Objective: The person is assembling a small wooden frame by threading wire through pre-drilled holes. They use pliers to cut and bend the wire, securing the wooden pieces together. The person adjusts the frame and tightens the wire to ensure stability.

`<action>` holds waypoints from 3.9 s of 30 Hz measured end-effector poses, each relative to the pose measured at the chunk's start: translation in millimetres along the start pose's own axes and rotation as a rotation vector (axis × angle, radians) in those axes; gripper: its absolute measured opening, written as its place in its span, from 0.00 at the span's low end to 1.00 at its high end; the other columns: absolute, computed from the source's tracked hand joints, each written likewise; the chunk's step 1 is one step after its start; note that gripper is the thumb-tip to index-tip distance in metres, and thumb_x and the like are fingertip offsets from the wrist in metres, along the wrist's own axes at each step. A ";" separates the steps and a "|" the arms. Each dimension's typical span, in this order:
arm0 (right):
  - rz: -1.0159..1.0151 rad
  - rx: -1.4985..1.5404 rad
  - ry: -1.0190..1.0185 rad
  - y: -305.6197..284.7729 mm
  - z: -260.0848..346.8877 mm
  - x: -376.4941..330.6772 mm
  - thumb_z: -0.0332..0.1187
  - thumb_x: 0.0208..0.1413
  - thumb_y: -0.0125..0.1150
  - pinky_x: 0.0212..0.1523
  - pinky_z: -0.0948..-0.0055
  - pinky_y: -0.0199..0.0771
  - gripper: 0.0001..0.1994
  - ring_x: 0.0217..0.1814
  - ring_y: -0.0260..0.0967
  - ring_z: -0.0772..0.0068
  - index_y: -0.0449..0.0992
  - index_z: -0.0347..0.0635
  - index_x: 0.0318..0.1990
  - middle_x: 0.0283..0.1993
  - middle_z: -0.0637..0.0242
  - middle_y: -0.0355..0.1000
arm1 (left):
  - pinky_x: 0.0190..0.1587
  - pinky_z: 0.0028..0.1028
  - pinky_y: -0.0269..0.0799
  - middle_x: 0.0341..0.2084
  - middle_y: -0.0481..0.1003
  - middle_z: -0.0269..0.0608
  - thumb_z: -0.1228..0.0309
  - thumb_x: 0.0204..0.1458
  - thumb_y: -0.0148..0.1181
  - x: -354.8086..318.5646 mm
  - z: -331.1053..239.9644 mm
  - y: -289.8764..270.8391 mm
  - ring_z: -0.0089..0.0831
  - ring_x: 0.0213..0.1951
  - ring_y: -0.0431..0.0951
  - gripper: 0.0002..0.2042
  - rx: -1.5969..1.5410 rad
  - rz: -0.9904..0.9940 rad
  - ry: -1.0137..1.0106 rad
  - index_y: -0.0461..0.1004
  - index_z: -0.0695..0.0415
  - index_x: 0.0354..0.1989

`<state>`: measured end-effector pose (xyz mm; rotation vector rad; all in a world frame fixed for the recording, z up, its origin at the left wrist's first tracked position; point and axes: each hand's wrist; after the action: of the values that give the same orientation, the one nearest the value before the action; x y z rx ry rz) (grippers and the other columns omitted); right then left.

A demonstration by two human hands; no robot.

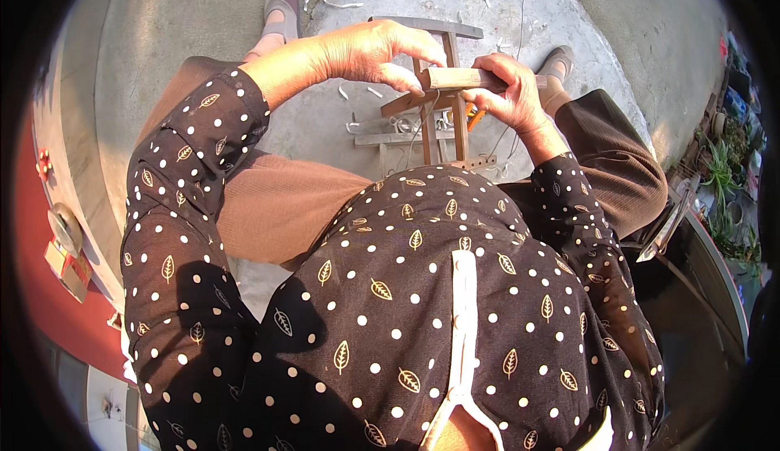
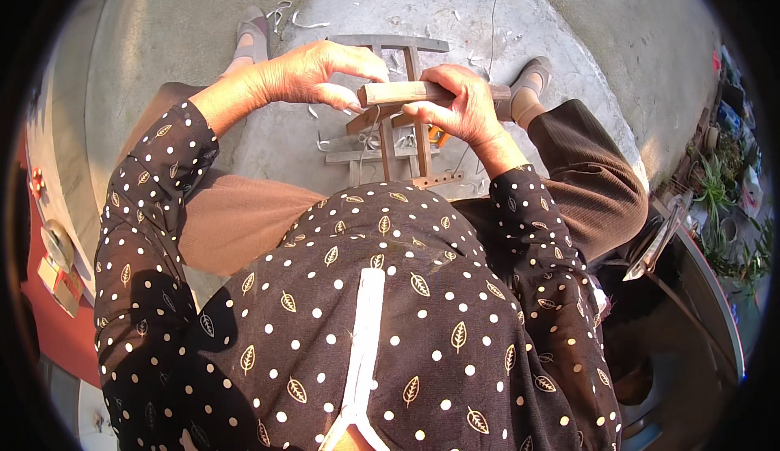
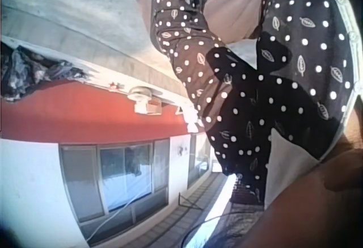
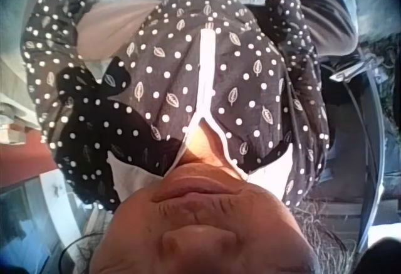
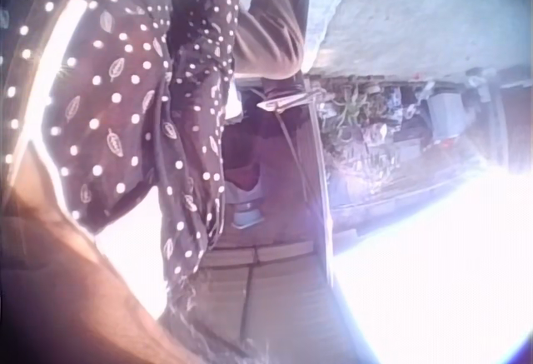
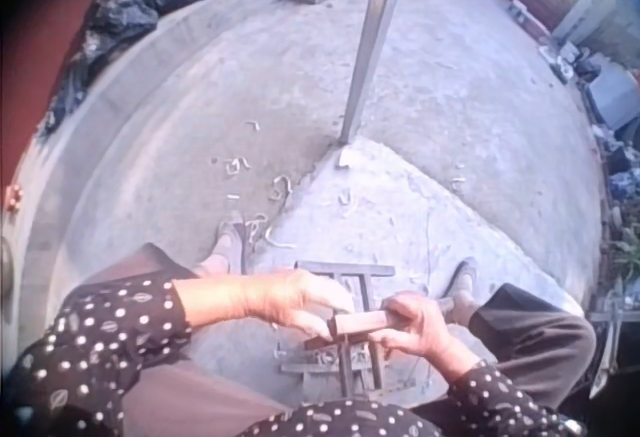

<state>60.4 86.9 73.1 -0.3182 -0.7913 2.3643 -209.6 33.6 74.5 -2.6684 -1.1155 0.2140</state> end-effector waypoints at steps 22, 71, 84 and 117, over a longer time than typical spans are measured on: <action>-0.126 0.011 0.008 1.7 -9.2 -4.2 0.50 0.31 0.72 0.29 0.68 0.68 0.23 0.25 0.68 0.62 0.75 0.38 0.27 0.21 0.61 0.68 | 0.50 0.35 0.68 0.42 0.73 0.45 0.59 0.42 0.67 23.0 3.3 -10.0 0.40 0.46 0.72 0.24 -0.069 0.080 0.091 0.72 0.59 0.47; -0.083 -0.228 0.320 7.4 -22.1 37.4 0.67 0.38 0.59 0.31 0.63 0.70 0.31 0.29 0.73 0.57 0.77 0.44 0.28 0.23 0.61 0.73 | 0.50 0.29 0.65 0.42 0.73 0.32 0.63 0.46 0.65 25.8 18.2 52.8 0.23 0.45 0.71 0.22 -0.531 -0.691 -0.417 0.71 0.55 0.50; -0.071 -0.384 0.438 7.1 -52.3 99.1 0.66 0.46 0.53 0.34 0.63 0.72 0.30 0.32 0.74 0.57 0.79 0.45 0.34 0.26 0.60 0.75 | 0.49 0.37 0.64 0.45 0.71 0.37 0.57 0.48 0.62 64.8 68.6 -4.4 0.31 0.45 0.71 0.23 -0.880 -0.700 -0.560 0.68 0.52 0.51; -0.100 -0.380 0.482 6.2 -38.4 106.1 0.68 0.43 0.53 0.33 0.61 0.72 0.31 0.33 0.74 0.57 0.79 0.47 0.27 0.25 0.61 0.75 | 0.44 0.25 0.66 0.42 0.72 0.35 0.66 0.47 0.64 65.3 82.7 -7.7 0.24 0.44 0.70 0.26 -0.756 -0.884 -0.348 0.65 0.58 0.54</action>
<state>-9.9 167.0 35.7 -0.9419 -0.9794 1.9145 -188.0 99.1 -5.6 -2.3593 -2.7995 0.0907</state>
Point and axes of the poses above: each hand's wrist, its own x-axis towards the middle knuckle, its own y-axis out of the palm, z = x × y
